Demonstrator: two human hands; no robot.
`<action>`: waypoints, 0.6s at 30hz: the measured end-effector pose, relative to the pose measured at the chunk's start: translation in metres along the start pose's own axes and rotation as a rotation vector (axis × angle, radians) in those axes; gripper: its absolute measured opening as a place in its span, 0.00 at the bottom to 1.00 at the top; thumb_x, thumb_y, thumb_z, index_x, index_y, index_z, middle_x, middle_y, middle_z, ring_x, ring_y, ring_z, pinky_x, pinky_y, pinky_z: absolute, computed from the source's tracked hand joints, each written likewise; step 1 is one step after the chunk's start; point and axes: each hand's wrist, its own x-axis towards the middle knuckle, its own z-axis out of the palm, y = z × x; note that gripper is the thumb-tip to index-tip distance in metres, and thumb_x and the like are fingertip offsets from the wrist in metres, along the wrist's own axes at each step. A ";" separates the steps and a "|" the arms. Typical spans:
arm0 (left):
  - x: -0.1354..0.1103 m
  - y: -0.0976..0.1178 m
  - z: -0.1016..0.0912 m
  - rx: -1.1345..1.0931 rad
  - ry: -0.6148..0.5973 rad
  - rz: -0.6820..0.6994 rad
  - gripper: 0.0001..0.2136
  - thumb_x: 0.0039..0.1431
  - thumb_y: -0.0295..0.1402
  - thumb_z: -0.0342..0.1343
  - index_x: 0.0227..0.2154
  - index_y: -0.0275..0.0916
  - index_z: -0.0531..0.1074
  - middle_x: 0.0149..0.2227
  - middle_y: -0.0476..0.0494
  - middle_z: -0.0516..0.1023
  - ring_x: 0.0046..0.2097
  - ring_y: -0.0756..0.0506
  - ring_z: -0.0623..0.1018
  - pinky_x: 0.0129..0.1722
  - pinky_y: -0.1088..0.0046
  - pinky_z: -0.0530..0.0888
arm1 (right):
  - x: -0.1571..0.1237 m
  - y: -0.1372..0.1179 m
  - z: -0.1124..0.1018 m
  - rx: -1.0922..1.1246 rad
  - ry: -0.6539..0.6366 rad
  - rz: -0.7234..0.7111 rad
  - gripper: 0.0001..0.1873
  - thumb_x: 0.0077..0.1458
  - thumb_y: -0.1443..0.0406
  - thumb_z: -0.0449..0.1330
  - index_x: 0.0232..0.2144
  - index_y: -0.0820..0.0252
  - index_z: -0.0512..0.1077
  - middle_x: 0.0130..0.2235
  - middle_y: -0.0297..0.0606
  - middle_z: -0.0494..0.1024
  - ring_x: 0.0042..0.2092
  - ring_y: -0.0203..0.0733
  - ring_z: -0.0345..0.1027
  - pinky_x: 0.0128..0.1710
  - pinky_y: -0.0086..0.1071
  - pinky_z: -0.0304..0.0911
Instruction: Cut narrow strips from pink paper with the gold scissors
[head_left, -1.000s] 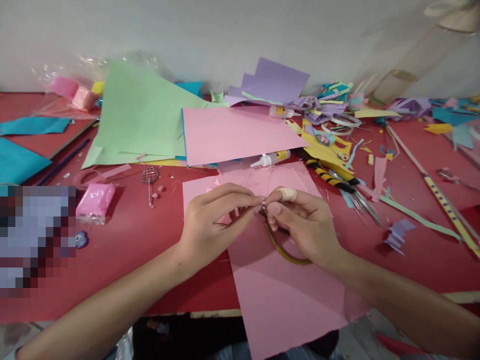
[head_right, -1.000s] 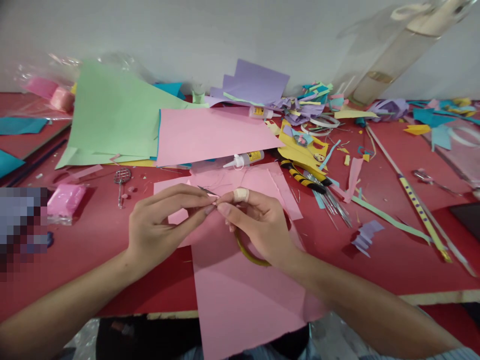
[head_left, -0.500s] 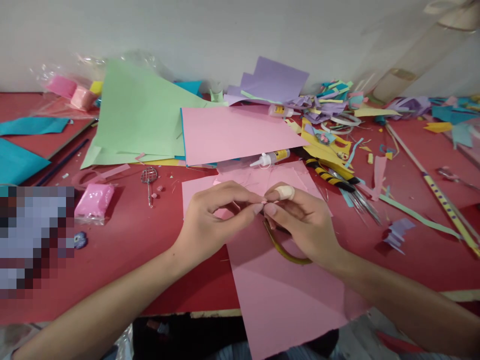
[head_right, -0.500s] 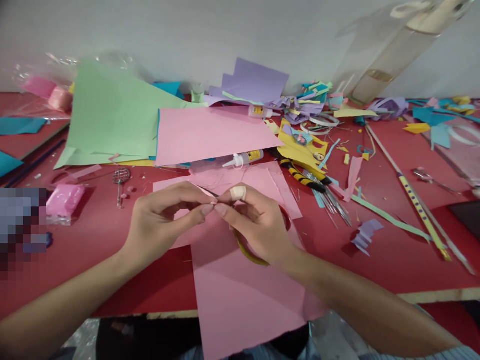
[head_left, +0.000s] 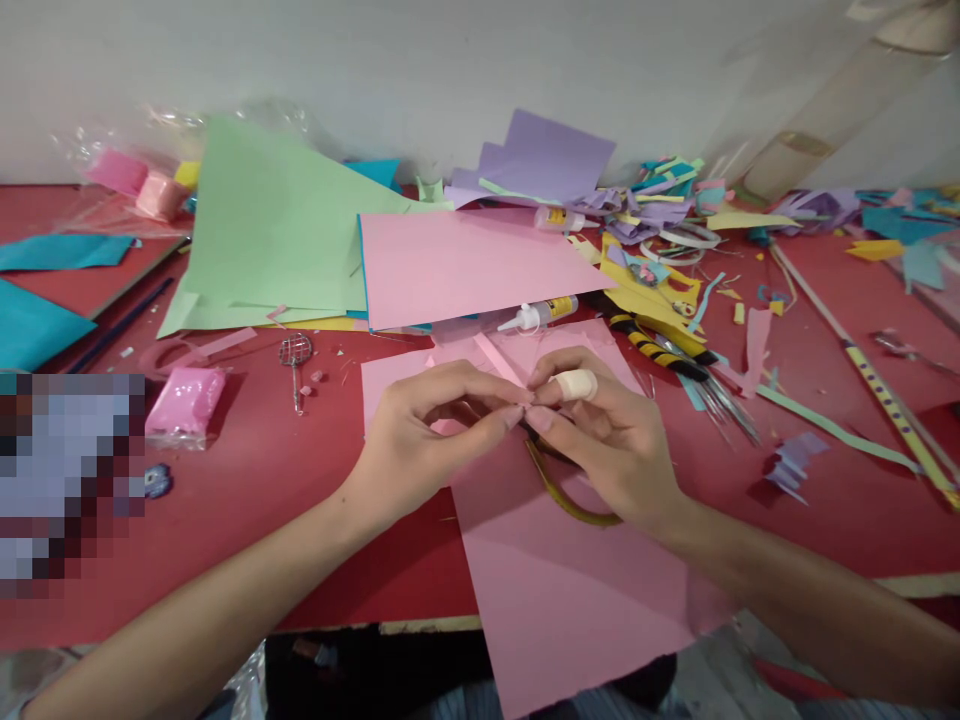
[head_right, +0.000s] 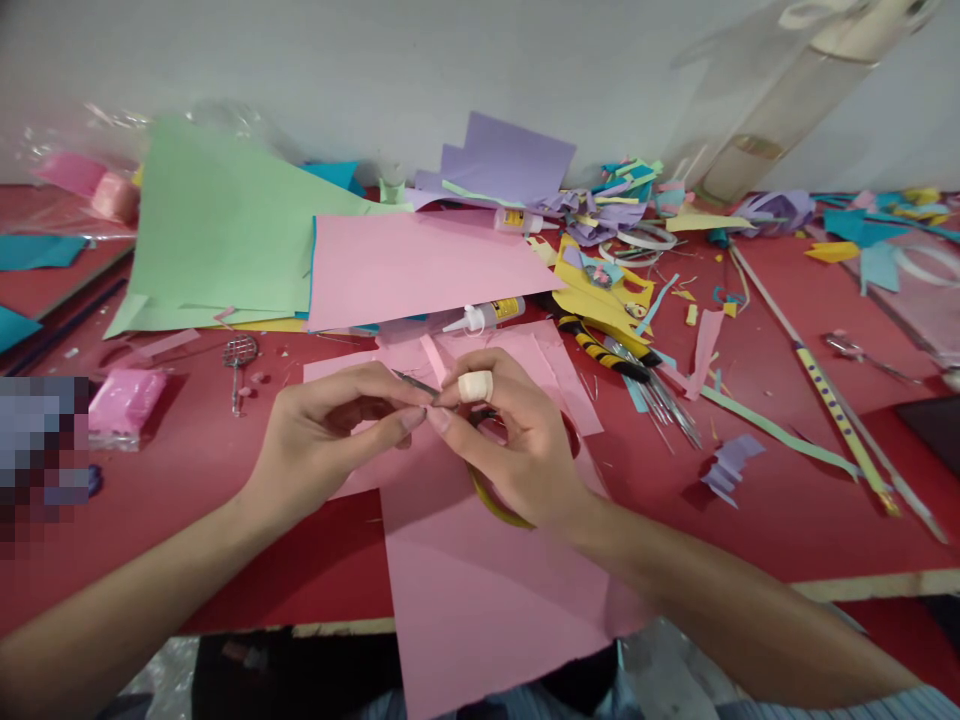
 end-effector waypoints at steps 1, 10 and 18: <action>0.000 0.001 0.000 -0.007 0.000 -0.015 0.05 0.57 0.26 0.63 0.35 0.40 0.81 0.35 0.48 0.80 0.35 0.51 0.78 0.30 0.79 0.74 | 0.000 0.000 0.000 -0.021 -0.004 -0.019 0.05 0.59 0.69 0.62 0.33 0.53 0.75 0.40 0.36 0.69 0.43 0.39 0.66 0.41 0.35 0.63; 0.001 -0.001 -0.001 -0.191 -0.067 -0.130 0.04 0.57 0.26 0.64 0.35 0.39 0.80 0.34 0.50 0.80 0.30 0.54 0.77 0.32 0.80 0.76 | -0.002 0.002 0.001 -0.105 0.002 -0.129 0.08 0.59 0.72 0.61 0.35 0.53 0.74 0.35 0.34 0.73 0.40 0.41 0.69 0.49 0.43 0.63; 0.003 0.000 -0.004 -0.113 -0.111 -0.146 0.04 0.57 0.28 0.64 0.36 0.39 0.79 0.37 0.48 0.81 0.35 0.52 0.78 0.33 0.78 0.77 | -0.005 0.000 -0.001 -0.085 -0.015 -0.010 0.05 0.60 0.69 0.60 0.33 0.53 0.72 0.29 0.30 0.68 0.29 0.36 0.60 0.44 0.41 0.64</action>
